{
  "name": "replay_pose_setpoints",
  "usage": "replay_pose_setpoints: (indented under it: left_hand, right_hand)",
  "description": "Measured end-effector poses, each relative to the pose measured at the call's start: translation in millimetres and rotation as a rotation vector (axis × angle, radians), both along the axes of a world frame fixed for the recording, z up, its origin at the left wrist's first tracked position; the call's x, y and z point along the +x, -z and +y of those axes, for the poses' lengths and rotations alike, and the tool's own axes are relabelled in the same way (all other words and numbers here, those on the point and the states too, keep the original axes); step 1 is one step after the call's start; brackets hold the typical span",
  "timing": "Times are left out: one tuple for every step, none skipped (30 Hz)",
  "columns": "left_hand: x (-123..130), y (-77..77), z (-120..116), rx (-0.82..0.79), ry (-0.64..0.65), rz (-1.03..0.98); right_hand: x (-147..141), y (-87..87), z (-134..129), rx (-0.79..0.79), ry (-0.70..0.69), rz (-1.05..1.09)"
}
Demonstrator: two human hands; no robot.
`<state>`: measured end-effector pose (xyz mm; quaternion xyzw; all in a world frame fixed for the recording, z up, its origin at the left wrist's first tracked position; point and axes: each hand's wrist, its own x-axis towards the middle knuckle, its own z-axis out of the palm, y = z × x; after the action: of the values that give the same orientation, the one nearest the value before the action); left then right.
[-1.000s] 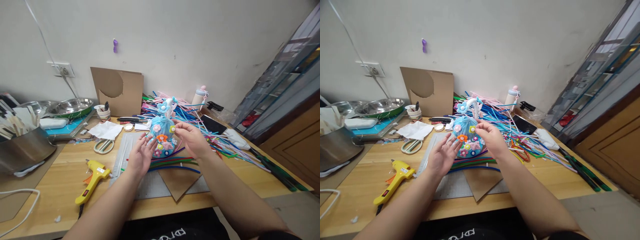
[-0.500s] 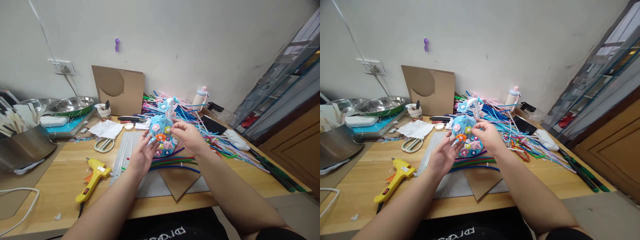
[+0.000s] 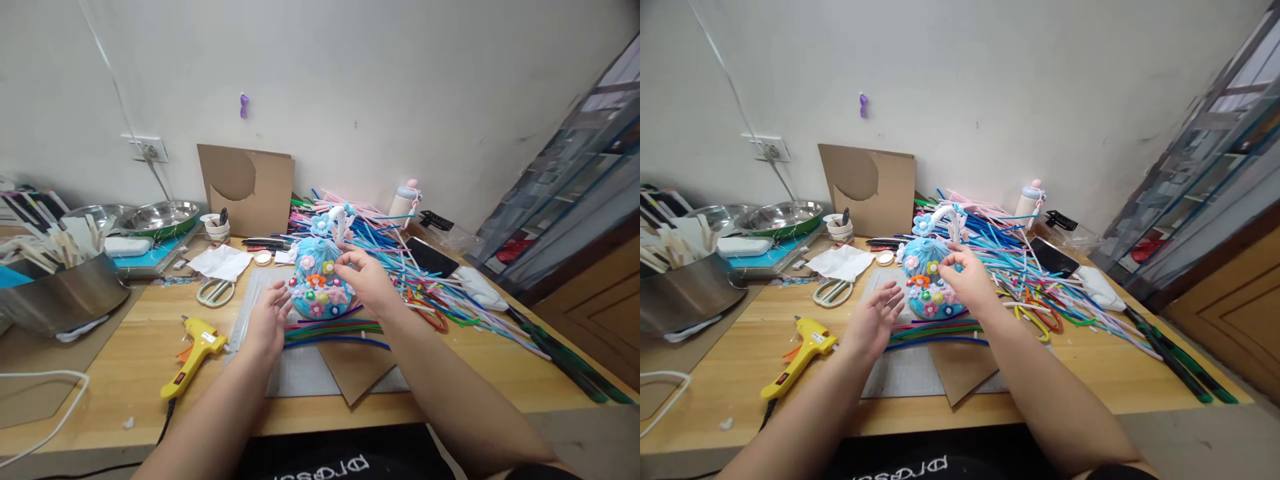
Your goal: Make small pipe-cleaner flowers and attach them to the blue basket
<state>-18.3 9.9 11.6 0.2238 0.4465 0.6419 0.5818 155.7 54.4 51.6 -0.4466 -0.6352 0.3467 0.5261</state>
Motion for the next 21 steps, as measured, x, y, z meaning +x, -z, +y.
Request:
replay_pose_setpoints:
  left_hand:
    - [-5.9, -0.4, -7.9, -0.005, -0.034, 0.033]
    - [-13.5, -0.7, -17.3, 0.006, -0.059, 0.069]
    - [-23.0, -0.9, -27.8, 0.036, -0.088, 0.131]
    - [-34.5, -0.9, -38.9, 0.095, -0.102, 0.318]
    - [-47.7, -0.8, -49.9, 0.132, -0.098, 0.512]
    - [-62.3, -0.3, -60.4, 0.122, -0.136, 0.718]
    - [-77.8, 0.6, -70.0, 0.094, -0.157, 0.943]
    - [-93.5, 2.2, -78.3, 0.083, -0.166, 1.192]
    - [-108.8, 4.5, -85.2, 0.062, -0.160, 1.449]
    - [-122.9, 7.7, -90.9, 0.022, -0.169, 1.675]
    - [-135.4, 11.6, -95.3, -0.019, -0.163, 1.836]
    - [-145.6, 16.1, -98.5, -0.078, -0.145, 1.940]
    - [-153.4, 21.0, -100.7, -0.161, -0.095, 1.998]
    - [-158.6, 26.0, -101.8, -0.227, -0.048, 2.019]
    - [-161.5, 30.9, -102.0, -0.283, 0.002, 2.015]
    - [-162.4, 35.5, -101.4, -0.321, 0.057, 1.995]
    - [-162.0, 39.6, -100.0, -0.337, 0.107, 1.968]
    - [-160.8, 42.9, -98.1, -0.340, 0.148, 1.940]
    - [-159.6, 45.3, -96.0, -0.337, 0.175, 1.913]
    - [-158.6, 46.6, -94.0, -0.329, 0.184, 1.885]
    - [-158.1, 46.5, -92.3, -0.320, 0.171, 1.846]
  right_hand:
    - [-0.6, -0.1, -0.1, -0.004, -0.006, -0.005]
    - [-1.1, -0.4, -0.2, -0.008, -0.011, -0.010]
    - [-1.5, -0.7, -0.5, -0.008, -0.014, -0.017]
    - [-1.6, -1.0, -0.9, -0.005, -0.016, -0.028]
    - [-1.6, -1.3, -1.3, 0.002, -0.016, -0.041]
    - [-1.3, -1.6, -1.7, 0.012, -0.016, -0.054]
    - [-0.9, -1.6, -2.1, 0.021, -0.018, -0.068]
    - [-0.4, -1.5, -2.3, 0.028, -0.020, -0.079]
    - [0.2, -1.1, -2.4, 0.029, -0.019, -0.085]
    - [0.8, -0.4, -2.3, 0.030, -0.018, -0.086]
    - [1.2, 0.6, -2.2, 0.032, -0.017, -0.085]
    - [1.5, 1.8, -1.9, 0.035, -0.016, -0.080]
    - [1.5, 3.2, -1.6, 0.040, -0.013, -0.073]
    - [1.3, 4.6, -1.2, 0.044, -0.012, -0.065]
    - [0.9, 6.1, -0.8, 0.047, -0.013, -0.058]
    - [0.3, 7.4, -0.4, 0.048, -0.014, -0.051]
    - [-0.2, 8.5, 0.1, 0.049, -0.016, -0.046]
    - [-0.6, 9.6, 0.6, 0.051, -0.019, -0.041]
    - [-0.7, 10.5, 1.1, 0.056, -0.021, -0.035]
    - [-0.4, 11.3, 1.6, 0.063, -0.024, -0.028]
    - [0.5, 12.1, 1.8, 0.074, -0.026, -0.017]
